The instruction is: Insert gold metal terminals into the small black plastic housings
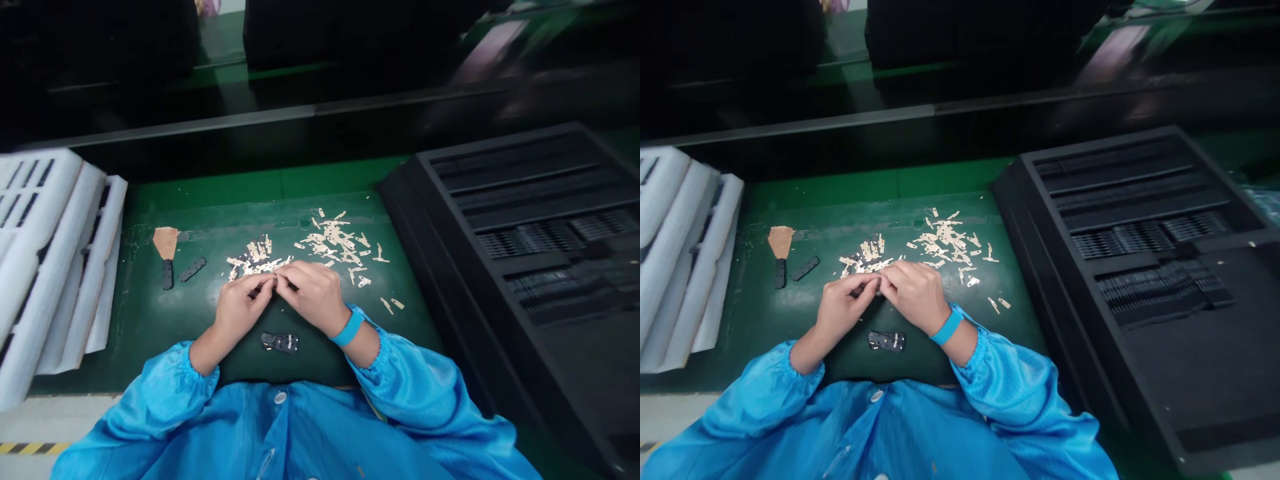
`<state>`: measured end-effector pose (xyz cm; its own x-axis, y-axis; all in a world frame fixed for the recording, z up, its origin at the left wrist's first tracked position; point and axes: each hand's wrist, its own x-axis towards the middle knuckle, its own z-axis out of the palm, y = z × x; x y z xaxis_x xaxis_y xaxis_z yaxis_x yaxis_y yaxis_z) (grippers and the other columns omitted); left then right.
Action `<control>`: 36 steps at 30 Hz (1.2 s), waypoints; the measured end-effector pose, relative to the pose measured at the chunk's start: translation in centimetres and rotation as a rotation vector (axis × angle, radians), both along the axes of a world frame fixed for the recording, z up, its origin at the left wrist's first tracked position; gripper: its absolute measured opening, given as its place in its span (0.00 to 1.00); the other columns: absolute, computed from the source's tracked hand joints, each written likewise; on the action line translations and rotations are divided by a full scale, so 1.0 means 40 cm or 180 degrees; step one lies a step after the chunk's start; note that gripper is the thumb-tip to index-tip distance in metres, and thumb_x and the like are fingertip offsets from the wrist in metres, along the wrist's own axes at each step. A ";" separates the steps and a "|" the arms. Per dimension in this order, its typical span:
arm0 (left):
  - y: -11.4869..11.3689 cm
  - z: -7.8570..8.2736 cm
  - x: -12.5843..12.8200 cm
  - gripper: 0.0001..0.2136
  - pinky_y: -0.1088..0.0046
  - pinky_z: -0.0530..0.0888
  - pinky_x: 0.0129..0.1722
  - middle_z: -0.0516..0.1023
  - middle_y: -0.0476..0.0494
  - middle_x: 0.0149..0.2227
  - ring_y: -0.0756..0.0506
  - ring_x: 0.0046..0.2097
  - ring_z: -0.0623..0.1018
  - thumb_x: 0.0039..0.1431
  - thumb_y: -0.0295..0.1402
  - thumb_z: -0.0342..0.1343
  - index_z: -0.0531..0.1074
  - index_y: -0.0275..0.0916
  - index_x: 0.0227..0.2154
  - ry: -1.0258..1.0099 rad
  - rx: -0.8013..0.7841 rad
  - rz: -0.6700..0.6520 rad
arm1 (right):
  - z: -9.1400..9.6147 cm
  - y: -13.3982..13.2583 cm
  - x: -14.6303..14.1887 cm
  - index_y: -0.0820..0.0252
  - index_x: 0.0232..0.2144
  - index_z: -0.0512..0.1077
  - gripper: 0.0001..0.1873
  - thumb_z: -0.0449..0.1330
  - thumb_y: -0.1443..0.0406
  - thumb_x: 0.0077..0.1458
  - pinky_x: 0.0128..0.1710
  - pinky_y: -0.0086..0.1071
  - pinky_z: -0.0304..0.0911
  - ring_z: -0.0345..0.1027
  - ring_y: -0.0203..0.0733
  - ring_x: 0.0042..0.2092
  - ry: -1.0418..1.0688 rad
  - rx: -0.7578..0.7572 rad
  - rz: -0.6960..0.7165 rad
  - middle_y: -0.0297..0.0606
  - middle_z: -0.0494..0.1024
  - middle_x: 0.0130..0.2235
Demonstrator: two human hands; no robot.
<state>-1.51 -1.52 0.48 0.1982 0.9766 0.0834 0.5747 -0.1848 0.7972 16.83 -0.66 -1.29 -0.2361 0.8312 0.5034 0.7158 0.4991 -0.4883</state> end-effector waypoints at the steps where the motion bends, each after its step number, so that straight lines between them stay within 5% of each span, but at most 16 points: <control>1: 0.001 -0.002 0.000 0.08 0.73 0.80 0.33 0.87 0.44 0.37 0.45 0.33 0.85 0.65 0.35 0.59 0.83 0.41 0.39 -0.0215 -0.0243 0.0045 | 0.000 0.002 0.003 0.56 0.33 0.79 0.10 0.58 0.69 0.64 0.35 0.32 0.67 0.79 0.38 0.34 0.0050 -0.0099 -0.0039 0.34 0.85 0.33; 5: 0.009 -0.010 -0.002 0.11 0.73 0.82 0.32 0.87 0.42 0.35 0.42 0.37 0.87 0.64 0.39 0.60 0.82 0.38 0.40 -0.1011 -0.0978 0.0252 | 0.003 0.003 0.012 0.57 0.39 0.80 0.09 0.58 0.69 0.67 0.38 0.33 0.68 0.81 0.39 0.40 0.0160 0.0098 0.0063 0.36 0.86 0.40; 8: 0.011 -0.010 -0.003 0.11 0.73 0.81 0.31 0.87 0.42 0.34 0.43 0.36 0.87 0.63 0.40 0.61 0.82 0.37 0.39 -0.0981 -0.0945 0.0297 | 0.006 -0.005 0.011 0.59 0.43 0.79 0.09 0.59 0.69 0.67 0.39 0.36 0.67 0.82 0.42 0.43 -0.0087 0.0267 0.0248 0.37 0.87 0.43; 17: -0.001 0.003 -0.001 0.07 0.76 0.77 0.30 0.87 0.48 0.33 0.48 0.30 0.84 0.65 0.31 0.59 0.83 0.40 0.37 0.0146 0.0112 0.0087 | 0.003 -0.012 0.000 0.58 0.44 0.80 0.10 0.58 0.69 0.65 0.41 0.35 0.70 0.82 0.41 0.44 -0.0139 -0.0094 0.0368 0.38 0.86 0.45; 25: -0.011 -0.024 -0.003 0.08 0.71 0.76 0.34 0.86 0.45 0.32 0.45 0.31 0.83 0.68 0.31 0.57 0.81 0.39 0.37 0.0940 0.1417 -0.0283 | 0.011 -0.019 -0.009 0.59 0.38 0.81 0.09 0.59 0.69 0.63 0.35 0.33 0.70 0.83 0.40 0.39 0.0006 0.0219 0.0065 0.35 0.87 0.39; 30: -0.010 -0.013 0.003 0.08 0.72 0.76 0.33 0.87 0.45 0.33 0.46 0.31 0.83 0.68 0.32 0.56 0.81 0.40 0.37 0.0736 0.1155 -0.0205 | 0.006 -0.013 -0.006 0.56 0.32 0.80 0.11 0.58 0.70 0.62 0.36 0.30 0.68 0.81 0.38 0.35 0.0099 0.0049 0.0009 0.33 0.87 0.35; 36: -0.006 0.010 0.009 0.07 0.74 0.78 0.32 0.87 0.46 0.35 0.47 0.31 0.84 0.66 0.34 0.59 0.82 0.41 0.37 -0.0005 -0.0048 0.0138 | 0.004 -0.008 -0.008 0.55 0.30 0.79 0.10 0.59 0.70 0.61 0.34 0.30 0.67 0.77 0.37 0.32 0.0321 -0.0171 -0.0179 0.33 0.84 0.32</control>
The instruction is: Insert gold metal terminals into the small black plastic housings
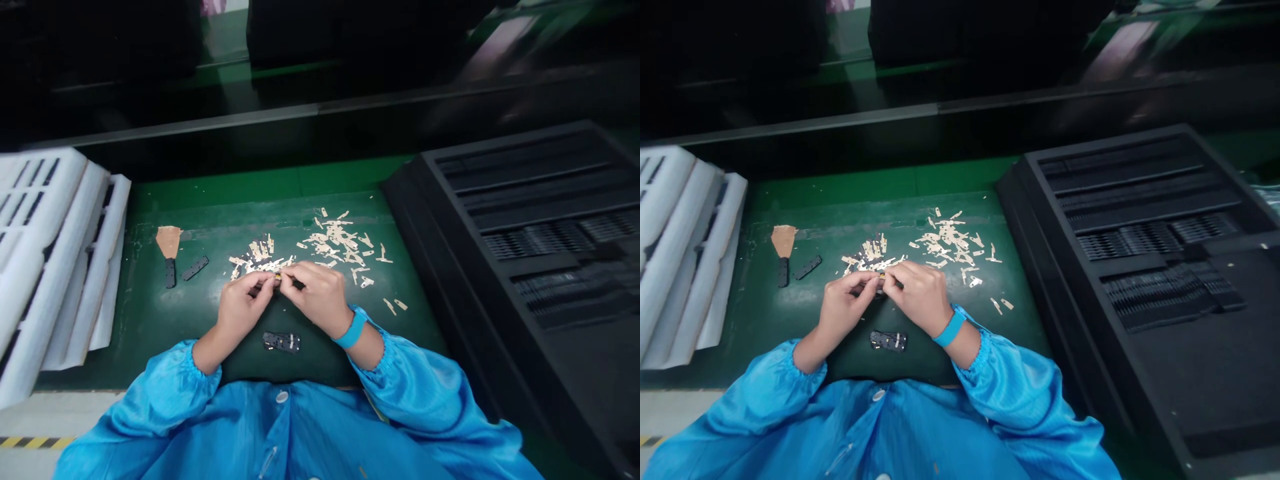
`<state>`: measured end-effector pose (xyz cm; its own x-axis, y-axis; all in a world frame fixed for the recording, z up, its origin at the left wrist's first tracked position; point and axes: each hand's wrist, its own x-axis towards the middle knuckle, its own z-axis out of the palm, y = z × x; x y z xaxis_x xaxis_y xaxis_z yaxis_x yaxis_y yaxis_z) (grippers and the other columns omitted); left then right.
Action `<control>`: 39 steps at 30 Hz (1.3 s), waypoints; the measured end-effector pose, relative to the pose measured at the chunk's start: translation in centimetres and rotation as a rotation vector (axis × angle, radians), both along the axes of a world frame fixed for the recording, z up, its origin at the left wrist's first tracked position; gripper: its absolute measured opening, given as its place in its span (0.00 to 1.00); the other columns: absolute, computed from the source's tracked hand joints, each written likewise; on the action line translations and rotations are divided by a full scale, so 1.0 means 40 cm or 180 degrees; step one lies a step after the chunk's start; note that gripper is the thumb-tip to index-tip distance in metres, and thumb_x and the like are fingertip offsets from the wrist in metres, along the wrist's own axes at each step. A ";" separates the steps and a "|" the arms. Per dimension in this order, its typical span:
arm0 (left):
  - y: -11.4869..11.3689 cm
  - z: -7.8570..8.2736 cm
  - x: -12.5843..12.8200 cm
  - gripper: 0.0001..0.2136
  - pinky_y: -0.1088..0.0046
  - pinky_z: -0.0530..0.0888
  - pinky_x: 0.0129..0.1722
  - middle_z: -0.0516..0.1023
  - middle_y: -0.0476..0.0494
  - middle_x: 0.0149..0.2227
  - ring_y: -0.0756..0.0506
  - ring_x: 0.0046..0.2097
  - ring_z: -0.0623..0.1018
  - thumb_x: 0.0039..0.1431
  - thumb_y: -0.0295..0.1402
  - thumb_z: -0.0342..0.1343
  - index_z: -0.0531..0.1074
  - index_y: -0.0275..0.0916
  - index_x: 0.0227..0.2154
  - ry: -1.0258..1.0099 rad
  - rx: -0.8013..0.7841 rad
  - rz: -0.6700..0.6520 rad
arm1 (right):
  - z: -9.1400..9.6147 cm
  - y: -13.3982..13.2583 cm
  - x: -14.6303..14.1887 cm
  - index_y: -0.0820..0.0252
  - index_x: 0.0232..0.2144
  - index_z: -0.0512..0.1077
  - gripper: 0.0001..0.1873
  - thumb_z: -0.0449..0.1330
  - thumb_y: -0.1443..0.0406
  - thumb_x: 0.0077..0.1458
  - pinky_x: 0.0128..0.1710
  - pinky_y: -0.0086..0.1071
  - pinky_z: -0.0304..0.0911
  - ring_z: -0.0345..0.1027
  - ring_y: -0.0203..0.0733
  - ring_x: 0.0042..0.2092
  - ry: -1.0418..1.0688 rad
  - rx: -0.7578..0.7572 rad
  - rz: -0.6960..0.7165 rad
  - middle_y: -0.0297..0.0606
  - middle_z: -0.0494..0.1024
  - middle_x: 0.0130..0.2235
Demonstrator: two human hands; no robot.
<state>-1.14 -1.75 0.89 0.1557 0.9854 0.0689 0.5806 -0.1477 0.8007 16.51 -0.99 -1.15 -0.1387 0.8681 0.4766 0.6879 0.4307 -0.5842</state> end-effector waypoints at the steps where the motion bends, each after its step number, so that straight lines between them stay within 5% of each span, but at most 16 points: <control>1: 0.002 0.000 -0.001 0.08 0.74 0.79 0.33 0.86 0.45 0.36 0.46 0.32 0.84 0.65 0.35 0.59 0.82 0.41 0.38 -0.0171 -0.0163 0.0059 | 0.003 0.003 0.004 0.55 0.30 0.79 0.11 0.59 0.70 0.61 0.34 0.30 0.67 0.77 0.37 0.32 0.0000 -0.0018 -0.0039 0.33 0.84 0.32; 5: 0.015 -0.016 -0.008 0.09 0.71 0.82 0.38 0.84 0.42 0.41 0.45 0.40 0.83 0.63 0.39 0.62 0.83 0.41 0.39 -0.0909 -0.0366 0.0376 | 0.013 0.029 0.054 0.55 0.29 0.78 0.13 0.57 0.70 0.63 0.33 0.32 0.64 0.75 0.38 0.32 -0.0270 0.0144 -0.0332 0.34 0.83 0.31; 8: 0.028 -0.029 -0.009 0.11 0.70 0.84 0.36 0.82 0.43 0.40 0.47 0.36 0.82 0.57 0.41 0.67 0.84 0.39 0.37 -0.1576 -0.0590 0.0734 | 0.012 0.056 0.105 0.57 0.25 0.76 0.16 0.58 0.66 0.65 0.33 0.37 0.61 0.72 0.43 0.31 -0.0862 0.0135 -0.0456 0.38 0.80 0.27; 12: 0.035 -0.034 0.000 0.17 0.70 0.83 0.34 0.82 0.46 0.30 0.49 0.30 0.81 0.50 0.41 0.72 0.83 0.36 0.39 -0.2347 -0.1259 0.1086 | 0.006 0.062 0.109 0.62 0.41 0.79 0.10 0.57 0.70 0.63 0.47 0.46 0.64 0.74 0.55 0.49 -0.1056 -0.0052 -0.0155 0.51 0.81 0.51; 14: 0.031 -0.030 0.007 0.18 0.72 0.83 0.35 0.82 0.47 0.30 0.49 0.31 0.82 0.48 0.40 0.74 0.82 0.36 0.40 -0.2599 -0.1409 0.1132 | 0.006 0.047 0.079 0.62 0.49 0.76 0.17 0.54 0.74 0.61 0.53 0.48 0.64 0.71 0.55 0.55 -0.0639 -0.0206 0.0033 0.51 0.78 0.56; 17: 0.019 -0.022 0.020 0.19 0.74 0.81 0.36 0.82 0.48 0.31 0.50 0.32 0.82 0.49 0.39 0.74 0.80 0.37 0.42 -0.2829 -0.1473 0.1048 | 0.008 0.019 0.020 0.57 0.42 0.77 0.09 0.57 0.69 0.64 0.49 0.40 0.70 0.76 0.46 0.46 0.0474 -0.0766 0.0490 0.42 0.82 0.44; 20: 0.007 -0.020 0.029 0.15 0.75 0.80 0.39 0.82 0.49 0.31 0.51 0.32 0.82 0.51 0.37 0.73 0.76 0.37 0.37 -0.2825 -0.1386 0.0947 | 0.007 0.002 -0.021 0.57 0.39 0.76 0.05 0.60 0.65 0.64 0.42 0.34 0.73 0.77 0.40 0.39 0.1535 -0.1201 0.0496 0.39 0.82 0.40; 23: -0.001 -0.024 0.033 0.13 0.75 0.79 0.40 0.80 0.49 0.30 0.51 0.33 0.81 0.53 0.37 0.71 0.74 0.38 0.33 -0.2542 -0.1229 0.0848 | 0.008 -0.001 -0.032 0.57 0.34 0.75 0.07 0.59 0.65 0.64 0.41 0.33 0.72 0.76 0.40 0.38 0.1894 -0.1302 0.0458 0.37 0.81 0.35; 28: -0.005 -0.017 0.035 0.13 0.77 0.76 0.34 0.78 0.50 0.30 0.51 0.32 0.79 0.52 0.38 0.71 0.73 0.39 0.32 -0.2006 -0.1074 0.0554 | 0.019 0.001 -0.013 0.56 0.32 0.70 0.10 0.53 0.67 0.67 0.41 0.33 0.67 0.71 0.40 0.39 0.1396 -0.1046 0.0632 0.37 0.76 0.34; 35: 0.009 -0.008 0.017 0.20 0.73 0.81 0.35 0.82 0.44 0.36 0.47 0.38 0.82 0.56 0.41 0.68 0.77 0.38 0.49 -0.2211 -0.1688 0.0061 | 0.021 0.018 0.016 0.55 0.29 0.63 0.14 0.47 0.68 0.69 0.36 0.32 0.61 0.64 0.40 0.34 0.0356 -0.0785 0.0896 0.34 0.68 0.30; 39: 0.014 -0.020 0.008 0.15 0.72 0.82 0.32 0.83 0.44 0.31 0.45 0.35 0.84 0.53 0.44 0.70 0.80 0.37 0.36 -0.2108 -0.1673 0.0286 | 0.021 0.016 0.016 0.55 0.30 0.67 0.14 0.48 0.67 0.69 0.36 0.33 0.60 0.65 0.40 0.34 -0.0223 -0.0740 0.0700 0.36 0.70 0.32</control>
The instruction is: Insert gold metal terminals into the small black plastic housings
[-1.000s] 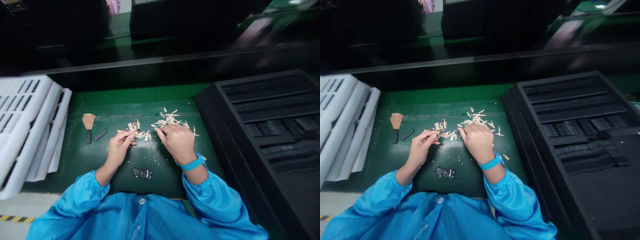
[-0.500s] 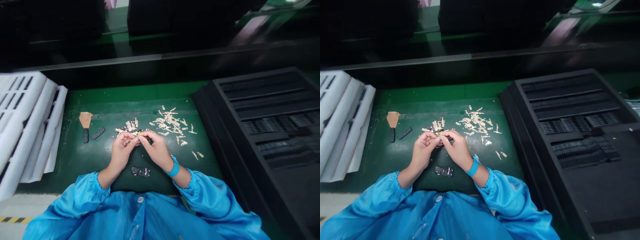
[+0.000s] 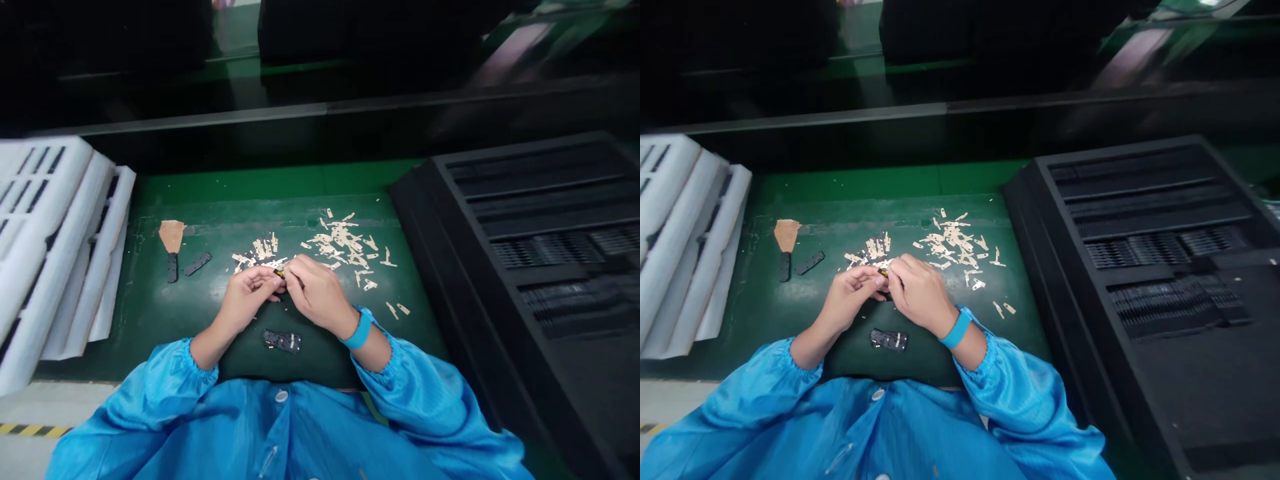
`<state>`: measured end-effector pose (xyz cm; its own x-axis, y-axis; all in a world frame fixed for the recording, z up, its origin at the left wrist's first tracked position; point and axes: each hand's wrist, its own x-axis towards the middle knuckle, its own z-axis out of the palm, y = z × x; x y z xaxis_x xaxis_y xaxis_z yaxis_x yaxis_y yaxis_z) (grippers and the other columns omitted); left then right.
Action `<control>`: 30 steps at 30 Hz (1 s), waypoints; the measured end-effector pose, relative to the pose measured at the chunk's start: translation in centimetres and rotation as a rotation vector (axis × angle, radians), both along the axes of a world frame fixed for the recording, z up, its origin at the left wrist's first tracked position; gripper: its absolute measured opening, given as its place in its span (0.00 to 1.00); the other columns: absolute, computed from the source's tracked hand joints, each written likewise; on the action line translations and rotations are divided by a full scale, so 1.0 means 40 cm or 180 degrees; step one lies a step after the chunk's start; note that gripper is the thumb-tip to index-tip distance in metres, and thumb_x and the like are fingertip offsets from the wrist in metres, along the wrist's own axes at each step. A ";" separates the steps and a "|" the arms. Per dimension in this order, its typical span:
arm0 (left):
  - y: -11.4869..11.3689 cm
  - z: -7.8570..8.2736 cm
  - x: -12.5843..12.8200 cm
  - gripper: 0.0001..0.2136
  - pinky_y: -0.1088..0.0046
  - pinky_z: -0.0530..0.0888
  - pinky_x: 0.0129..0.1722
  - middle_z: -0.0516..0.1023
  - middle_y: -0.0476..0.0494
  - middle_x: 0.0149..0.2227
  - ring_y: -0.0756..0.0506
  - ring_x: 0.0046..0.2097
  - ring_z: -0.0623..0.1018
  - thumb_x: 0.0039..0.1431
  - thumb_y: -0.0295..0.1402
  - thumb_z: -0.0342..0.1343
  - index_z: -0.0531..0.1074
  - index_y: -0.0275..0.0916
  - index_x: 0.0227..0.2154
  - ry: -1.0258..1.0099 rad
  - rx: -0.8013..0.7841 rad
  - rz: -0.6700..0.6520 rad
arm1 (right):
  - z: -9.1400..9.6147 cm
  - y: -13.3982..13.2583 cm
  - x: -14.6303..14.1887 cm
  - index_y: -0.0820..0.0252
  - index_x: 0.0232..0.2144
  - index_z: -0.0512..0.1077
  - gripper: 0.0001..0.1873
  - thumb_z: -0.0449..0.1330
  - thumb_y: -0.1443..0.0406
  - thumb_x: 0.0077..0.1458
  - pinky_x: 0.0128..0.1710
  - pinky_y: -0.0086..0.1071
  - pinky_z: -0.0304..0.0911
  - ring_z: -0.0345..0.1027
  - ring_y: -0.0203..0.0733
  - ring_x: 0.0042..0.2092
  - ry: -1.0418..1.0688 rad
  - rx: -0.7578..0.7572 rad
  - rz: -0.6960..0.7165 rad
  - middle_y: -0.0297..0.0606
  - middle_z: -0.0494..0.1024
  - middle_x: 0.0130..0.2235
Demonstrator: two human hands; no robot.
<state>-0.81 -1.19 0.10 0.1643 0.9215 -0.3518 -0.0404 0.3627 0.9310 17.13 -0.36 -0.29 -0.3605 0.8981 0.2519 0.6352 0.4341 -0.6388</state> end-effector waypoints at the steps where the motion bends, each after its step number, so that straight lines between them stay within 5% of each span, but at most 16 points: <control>1: 0.000 -0.002 -0.001 0.15 0.72 0.83 0.32 0.84 0.44 0.31 0.45 0.34 0.84 0.53 0.45 0.70 0.80 0.37 0.35 0.0063 -0.0004 0.0030 | -0.001 -0.001 -0.001 0.56 0.30 0.68 0.14 0.48 0.67 0.69 0.36 0.33 0.60 0.66 0.41 0.34 -0.0121 0.0032 -0.0028 0.36 0.71 0.32; 6: 0.002 -0.003 -0.005 0.17 0.72 0.83 0.30 0.84 0.43 0.30 0.44 0.33 0.85 0.52 0.47 0.70 0.80 0.37 0.32 0.0272 -0.0008 0.0088 | -0.003 -0.005 0.001 0.56 0.33 0.73 0.12 0.52 0.66 0.68 0.37 0.34 0.64 0.70 0.42 0.36 -0.0160 0.0158 -0.0065 0.39 0.76 0.35; 11: -0.001 0.001 -0.002 0.15 0.73 0.83 0.30 0.85 0.43 0.32 0.44 0.35 0.85 0.55 0.46 0.68 0.80 0.38 0.35 0.0457 0.0321 0.0543 | 0.005 -0.023 -0.004 0.56 0.39 0.76 0.07 0.57 0.65 0.68 0.41 0.37 0.69 0.76 0.44 0.39 0.0175 0.0681 -0.0587 0.40 0.82 0.37; 19: -0.027 -0.004 0.006 0.08 0.70 0.84 0.38 0.86 0.46 0.37 0.46 0.35 0.85 0.60 0.40 0.66 0.84 0.42 0.37 0.1005 0.0940 0.0602 | -0.009 -0.045 -0.031 0.56 0.43 0.79 0.11 0.56 0.67 0.69 0.41 0.32 0.75 0.82 0.40 0.39 0.0302 0.0620 -0.0457 0.37 0.86 0.40; 30: -0.006 -0.015 -0.029 0.08 0.72 0.82 0.43 0.88 0.47 0.40 0.46 0.39 0.86 0.64 0.27 0.63 0.83 0.44 0.42 0.2214 0.3157 -0.0017 | -0.017 -0.031 -0.018 0.59 0.41 0.80 0.10 0.58 0.67 0.68 0.41 0.30 0.75 0.83 0.40 0.38 0.0565 0.0709 -0.0449 0.39 0.87 0.40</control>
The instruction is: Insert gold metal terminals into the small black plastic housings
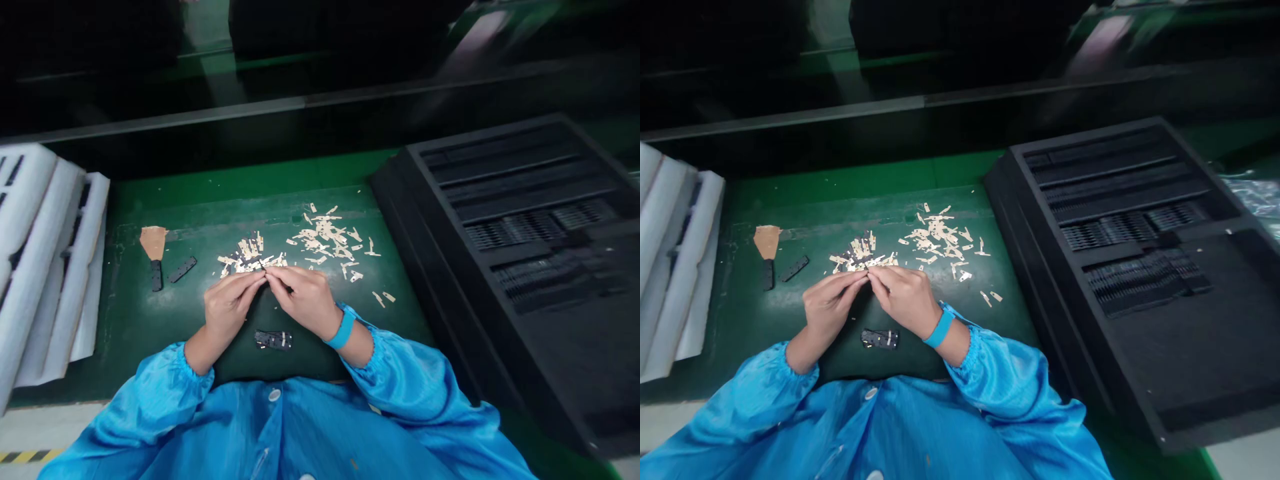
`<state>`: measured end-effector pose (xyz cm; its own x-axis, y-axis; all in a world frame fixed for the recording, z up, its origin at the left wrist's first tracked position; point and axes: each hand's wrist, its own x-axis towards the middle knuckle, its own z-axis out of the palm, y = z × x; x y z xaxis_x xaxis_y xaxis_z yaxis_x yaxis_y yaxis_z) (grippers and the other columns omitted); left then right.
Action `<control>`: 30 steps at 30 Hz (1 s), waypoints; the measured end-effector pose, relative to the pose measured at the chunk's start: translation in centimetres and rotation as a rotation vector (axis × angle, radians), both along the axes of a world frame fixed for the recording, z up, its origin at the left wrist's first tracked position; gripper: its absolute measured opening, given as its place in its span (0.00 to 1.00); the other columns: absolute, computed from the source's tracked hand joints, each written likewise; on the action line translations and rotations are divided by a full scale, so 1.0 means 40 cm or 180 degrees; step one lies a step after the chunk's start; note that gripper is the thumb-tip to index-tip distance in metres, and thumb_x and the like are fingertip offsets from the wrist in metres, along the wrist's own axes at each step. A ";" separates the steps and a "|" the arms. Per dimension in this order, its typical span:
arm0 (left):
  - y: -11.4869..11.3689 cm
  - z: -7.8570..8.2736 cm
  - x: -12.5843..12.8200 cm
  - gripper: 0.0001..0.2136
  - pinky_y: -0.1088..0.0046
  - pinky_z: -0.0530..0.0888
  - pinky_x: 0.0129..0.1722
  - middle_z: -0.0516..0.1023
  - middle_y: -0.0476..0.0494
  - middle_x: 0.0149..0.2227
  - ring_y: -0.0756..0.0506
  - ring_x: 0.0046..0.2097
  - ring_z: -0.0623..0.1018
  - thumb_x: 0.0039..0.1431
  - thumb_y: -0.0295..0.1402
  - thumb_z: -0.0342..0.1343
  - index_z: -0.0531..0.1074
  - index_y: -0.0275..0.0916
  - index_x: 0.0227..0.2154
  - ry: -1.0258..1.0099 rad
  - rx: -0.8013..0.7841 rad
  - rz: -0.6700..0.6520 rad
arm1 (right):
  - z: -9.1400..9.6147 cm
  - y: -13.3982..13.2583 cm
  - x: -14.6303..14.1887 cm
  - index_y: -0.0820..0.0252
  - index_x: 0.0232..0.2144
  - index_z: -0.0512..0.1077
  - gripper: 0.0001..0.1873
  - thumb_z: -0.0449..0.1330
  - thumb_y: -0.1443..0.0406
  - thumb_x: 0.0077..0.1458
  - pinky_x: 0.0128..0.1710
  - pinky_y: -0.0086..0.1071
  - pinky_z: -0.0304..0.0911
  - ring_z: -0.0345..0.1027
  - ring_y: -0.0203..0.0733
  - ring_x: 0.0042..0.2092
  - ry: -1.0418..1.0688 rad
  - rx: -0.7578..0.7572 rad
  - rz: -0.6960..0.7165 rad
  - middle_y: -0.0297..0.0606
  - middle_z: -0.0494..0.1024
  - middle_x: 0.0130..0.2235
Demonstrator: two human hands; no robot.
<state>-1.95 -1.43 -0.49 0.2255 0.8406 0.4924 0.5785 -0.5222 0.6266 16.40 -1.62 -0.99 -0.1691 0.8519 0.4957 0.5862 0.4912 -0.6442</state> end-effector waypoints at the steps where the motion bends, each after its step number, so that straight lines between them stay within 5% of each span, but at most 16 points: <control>1: 0.003 -0.002 -0.003 0.08 0.72 0.82 0.42 0.88 0.47 0.40 0.46 0.40 0.86 0.64 0.26 0.63 0.83 0.43 0.43 0.0079 0.0126 -0.0074 | -0.002 0.001 0.001 0.59 0.41 0.80 0.10 0.58 0.67 0.68 0.40 0.30 0.75 0.83 0.40 0.38 0.0019 0.0018 0.0008 0.39 0.87 0.39; 9: 0.003 0.000 -0.001 0.09 0.71 0.83 0.42 0.87 0.44 0.41 0.45 0.40 0.86 0.64 0.26 0.62 0.83 0.41 0.44 0.0269 0.0161 -0.0256 | -0.005 0.008 -0.002 0.58 0.34 0.79 0.10 0.57 0.69 0.64 0.34 0.28 0.72 0.80 0.38 0.32 -0.0121 0.0082 -0.0160 0.35 0.85 0.31; 17: -0.004 -0.006 0.006 0.06 0.73 0.83 0.34 0.87 0.47 0.40 0.47 0.33 0.86 0.62 0.32 0.65 0.85 0.45 0.41 -0.0589 -0.1084 0.0249 | 0.001 0.018 0.008 0.59 0.38 0.80 0.10 0.58 0.69 0.67 0.40 0.27 0.73 0.81 0.37 0.37 -0.0034 -0.0098 0.0097 0.36 0.86 0.37; 30: -0.008 -0.010 0.006 0.07 0.69 0.83 0.44 0.88 0.47 0.41 0.45 0.40 0.86 0.63 0.30 0.64 0.85 0.47 0.42 -0.0341 -0.0606 -0.0023 | 0.000 0.014 0.003 0.58 0.34 0.79 0.12 0.56 0.71 0.64 0.35 0.27 0.71 0.78 0.35 0.32 -0.0075 0.0073 -0.0062 0.34 0.84 0.31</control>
